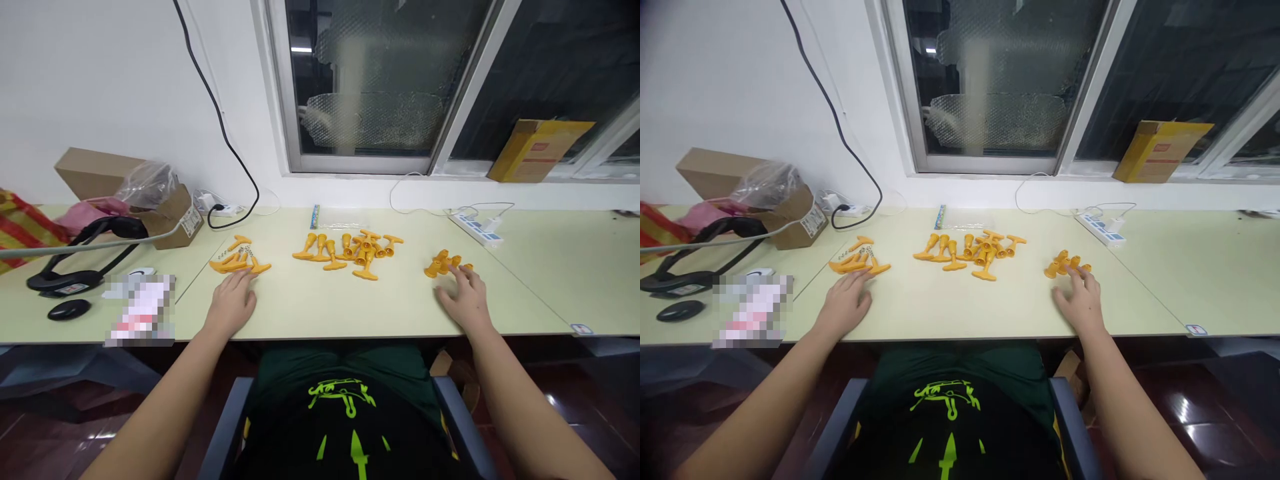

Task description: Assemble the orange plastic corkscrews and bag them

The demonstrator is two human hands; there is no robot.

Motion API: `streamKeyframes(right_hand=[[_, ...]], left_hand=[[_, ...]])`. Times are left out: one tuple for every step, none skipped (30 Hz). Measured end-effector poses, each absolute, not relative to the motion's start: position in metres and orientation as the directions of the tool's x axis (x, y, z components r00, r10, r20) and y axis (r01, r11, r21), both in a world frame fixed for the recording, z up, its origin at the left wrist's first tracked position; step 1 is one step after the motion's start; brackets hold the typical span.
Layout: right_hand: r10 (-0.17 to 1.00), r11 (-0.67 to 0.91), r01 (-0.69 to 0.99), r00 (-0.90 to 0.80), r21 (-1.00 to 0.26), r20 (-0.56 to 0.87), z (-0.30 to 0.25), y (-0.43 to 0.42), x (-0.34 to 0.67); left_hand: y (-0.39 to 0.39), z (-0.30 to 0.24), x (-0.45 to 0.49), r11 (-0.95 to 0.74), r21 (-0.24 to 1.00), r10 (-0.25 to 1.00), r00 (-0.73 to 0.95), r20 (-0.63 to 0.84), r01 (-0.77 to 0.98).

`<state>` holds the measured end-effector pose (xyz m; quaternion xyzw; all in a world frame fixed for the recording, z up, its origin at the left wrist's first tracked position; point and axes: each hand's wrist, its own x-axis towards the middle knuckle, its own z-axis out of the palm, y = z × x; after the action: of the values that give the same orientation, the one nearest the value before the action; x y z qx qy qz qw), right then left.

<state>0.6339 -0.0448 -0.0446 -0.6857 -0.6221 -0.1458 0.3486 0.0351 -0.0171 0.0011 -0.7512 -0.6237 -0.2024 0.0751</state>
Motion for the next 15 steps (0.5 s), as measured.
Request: streamKeyframes(right_hand=[[0.765,0.023,0.953,0.177,-0.301,0.619,-0.044,-0.042,0.632],[0.776,0.033,0.952,0.168,-0.305,0.608,-0.043,-0.040,0.630],[0.786,0.047,0.950,0.155,-0.309,0.598,-0.042,-0.038,0.628],[0.796,0.066,0.948,0.139,-0.312,0.589,-0.041,-0.037,0.626],[0.805,0.086,0.945,0.120,-0.315,0.581,-0.040,-0.037,0.625],[0.813,0.104,0.942,0.105,-0.320,0.572,-0.039,-0.036,0.624],[0.820,0.114,0.937,0.099,-0.330,0.563,-0.038,-0.036,0.624],[0.826,0.113,0.931,0.105,-0.346,0.554,-0.036,-0.037,0.625],[0.829,0.104,0.924,0.124,-0.369,0.545,-0.035,-0.037,0.625],[0.828,0.091,0.912,0.153,-0.400,0.539,-0.033,-0.039,0.625],[0.821,0.080,0.895,0.190,-0.438,0.539,-0.031,-0.042,0.624],[0.801,0.072,0.874,0.237,-0.481,0.549,-0.029,-0.046,0.622],[0.769,0.069,0.850,0.288,-0.522,0.571,-0.027,-0.053,0.618],[0.733,0.080,0.828,0.328,-0.554,0.596,-0.026,-0.064,0.612],[0.695,0.099,0.810,0.359,-0.578,0.623,-0.026,-0.078,0.604]], left_hand=[[-0.011,0.001,0.041,-0.210,0.120,0.902,0.145,0.407,0.970],[-0.005,0.000,0.046,-0.206,0.110,0.903,0.145,0.404,0.972],[0.000,-0.001,0.050,-0.198,0.110,0.910,0.141,0.390,0.974],[0.004,-0.002,0.054,-0.193,0.116,0.919,0.138,0.369,0.974],[0.006,-0.002,0.056,-0.195,0.125,0.926,0.140,0.350,0.973],[0.007,-0.003,0.058,-0.206,0.135,0.930,0.150,0.336,0.969],[0.007,-0.003,0.058,-0.221,0.144,0.928,0.163,0.335,0.964],[0.006,-0.003,0.058,-0.242,0.152,0.922,0.178,0.342,0.958],[0.004,-0.002,0.058,-0.265,0.161,0.915,0.195,0.354,0.951],[0.002,-0.002,0.057,-0.288,0.173,0.907,0.210,0.366,0.942],[-0.001,-0.001,0.056,-0.307,0.187,0.900,0.220,0.377,0.933],[-0.002,-0.001,0.056,-0.319,0.203,0.894,0.223,0.389,0.926],[-0.004,-0.001,0.056,-0.326,0.219,0.890,0.220,0.399,0.920],[-0.005,-0.001,0.056,-0.328,0.235,0.889,0.214,0.406,0.915],[-0.005,-0.002,0.056,-0.325,0.249,0.889,0.205,0.409,0.912]])
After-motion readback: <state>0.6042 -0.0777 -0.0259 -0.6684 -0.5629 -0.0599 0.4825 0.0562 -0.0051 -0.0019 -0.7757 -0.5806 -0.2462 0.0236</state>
